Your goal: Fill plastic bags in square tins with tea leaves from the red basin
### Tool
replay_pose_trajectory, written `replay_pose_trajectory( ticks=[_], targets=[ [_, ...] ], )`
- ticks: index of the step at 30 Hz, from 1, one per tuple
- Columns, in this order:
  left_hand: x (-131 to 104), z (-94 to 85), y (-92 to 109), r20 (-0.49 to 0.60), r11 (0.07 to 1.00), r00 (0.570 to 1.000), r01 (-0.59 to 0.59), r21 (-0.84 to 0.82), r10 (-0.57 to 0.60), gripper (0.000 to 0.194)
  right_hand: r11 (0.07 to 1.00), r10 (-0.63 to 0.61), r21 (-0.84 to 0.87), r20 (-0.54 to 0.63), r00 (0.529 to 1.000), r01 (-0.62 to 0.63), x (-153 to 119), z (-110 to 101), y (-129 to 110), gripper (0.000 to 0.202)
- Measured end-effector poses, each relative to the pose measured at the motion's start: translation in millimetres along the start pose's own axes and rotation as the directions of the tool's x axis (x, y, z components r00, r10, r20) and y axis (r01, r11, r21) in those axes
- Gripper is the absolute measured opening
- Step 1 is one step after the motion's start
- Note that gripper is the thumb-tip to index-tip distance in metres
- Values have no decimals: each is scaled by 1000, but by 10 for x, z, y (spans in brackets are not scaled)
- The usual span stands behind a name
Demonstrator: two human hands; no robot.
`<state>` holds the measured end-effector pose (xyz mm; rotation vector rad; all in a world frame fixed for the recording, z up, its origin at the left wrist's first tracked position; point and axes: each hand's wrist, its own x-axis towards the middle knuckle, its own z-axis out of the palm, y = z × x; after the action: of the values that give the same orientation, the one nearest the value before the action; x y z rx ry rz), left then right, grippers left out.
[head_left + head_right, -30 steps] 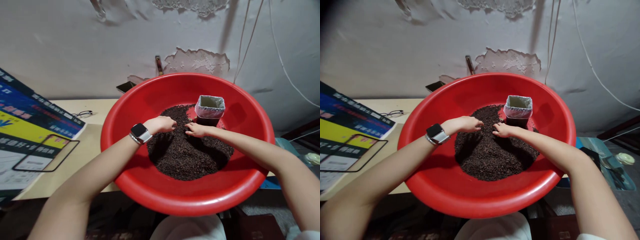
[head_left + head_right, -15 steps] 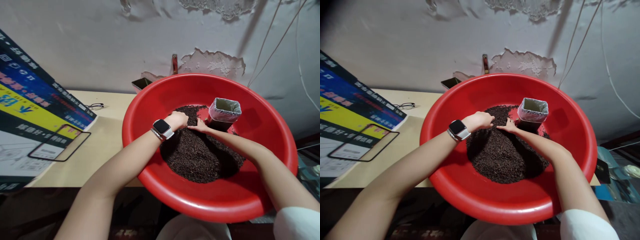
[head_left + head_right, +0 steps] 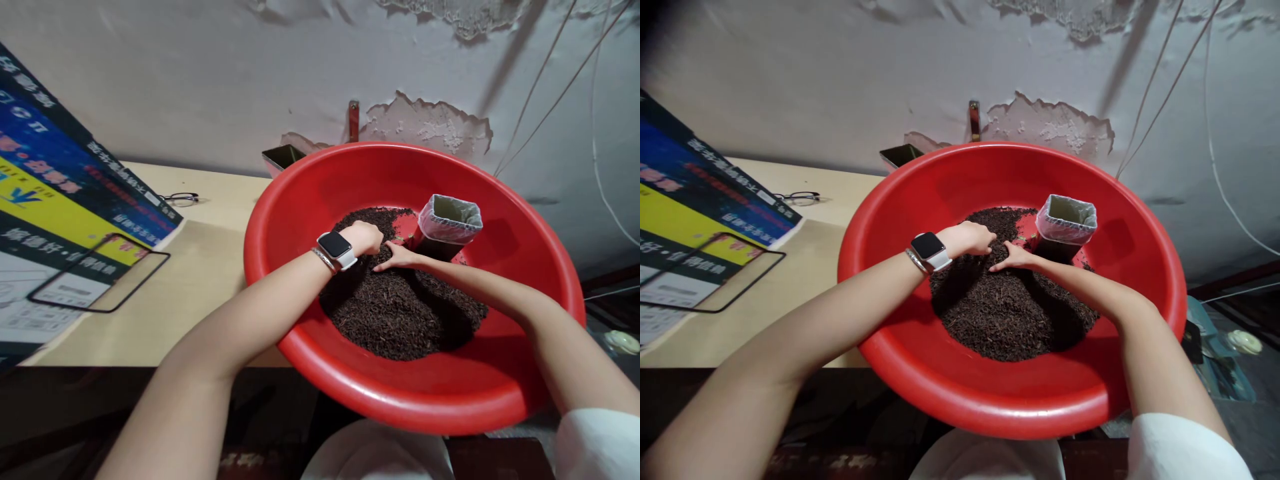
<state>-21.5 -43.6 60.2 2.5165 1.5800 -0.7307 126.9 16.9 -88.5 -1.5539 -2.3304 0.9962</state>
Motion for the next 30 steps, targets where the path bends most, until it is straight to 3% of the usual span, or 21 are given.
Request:
replay_pose_trajectory(
  ticks=[6, 12, 16, 20, 24, 27, 30],
  targets=[
    [114, 87, -85, -10, 1000, 1000, 19, -5, -19, 45, 990, 17, -140, -20, 1000, -19, -213, -79, -173, 68],
    [179, 122, -148, -15, 999, 1000, -18, -36, 18, 47, 995, -39, -97, -40, 998, 35, -563, -316, -276, 64],
    [153, 98, -151, 2, 992, 995, -99, -82, 99, 51, 994, -108, -5, -74, 991, 108, -758, -689, -388, 50],
    [89, 60, -129, 9, 993, 996, -89, -82, 90, 51, 982, -179, -110, -308, 934, 152, -764, -1337, -466, 35],
    [62, 51, -122, 21, 992, 996, -79, -102, 82, 51, 954, -167, -298, -490, 856, 16, -636, -1908, -325, 40],
    [76, 63, -136, 14, 992, 996, -82, -99, 83, 50, 904, -118, -414, -478, 870, -105, -554, -2037, -150, 44],
    [94, 76, -152, 9, 993, 998, -68, -101, 69, 49, 858, -36, -484, -391, 920, -172, -553, -1956, -139, 52]
  ],
)
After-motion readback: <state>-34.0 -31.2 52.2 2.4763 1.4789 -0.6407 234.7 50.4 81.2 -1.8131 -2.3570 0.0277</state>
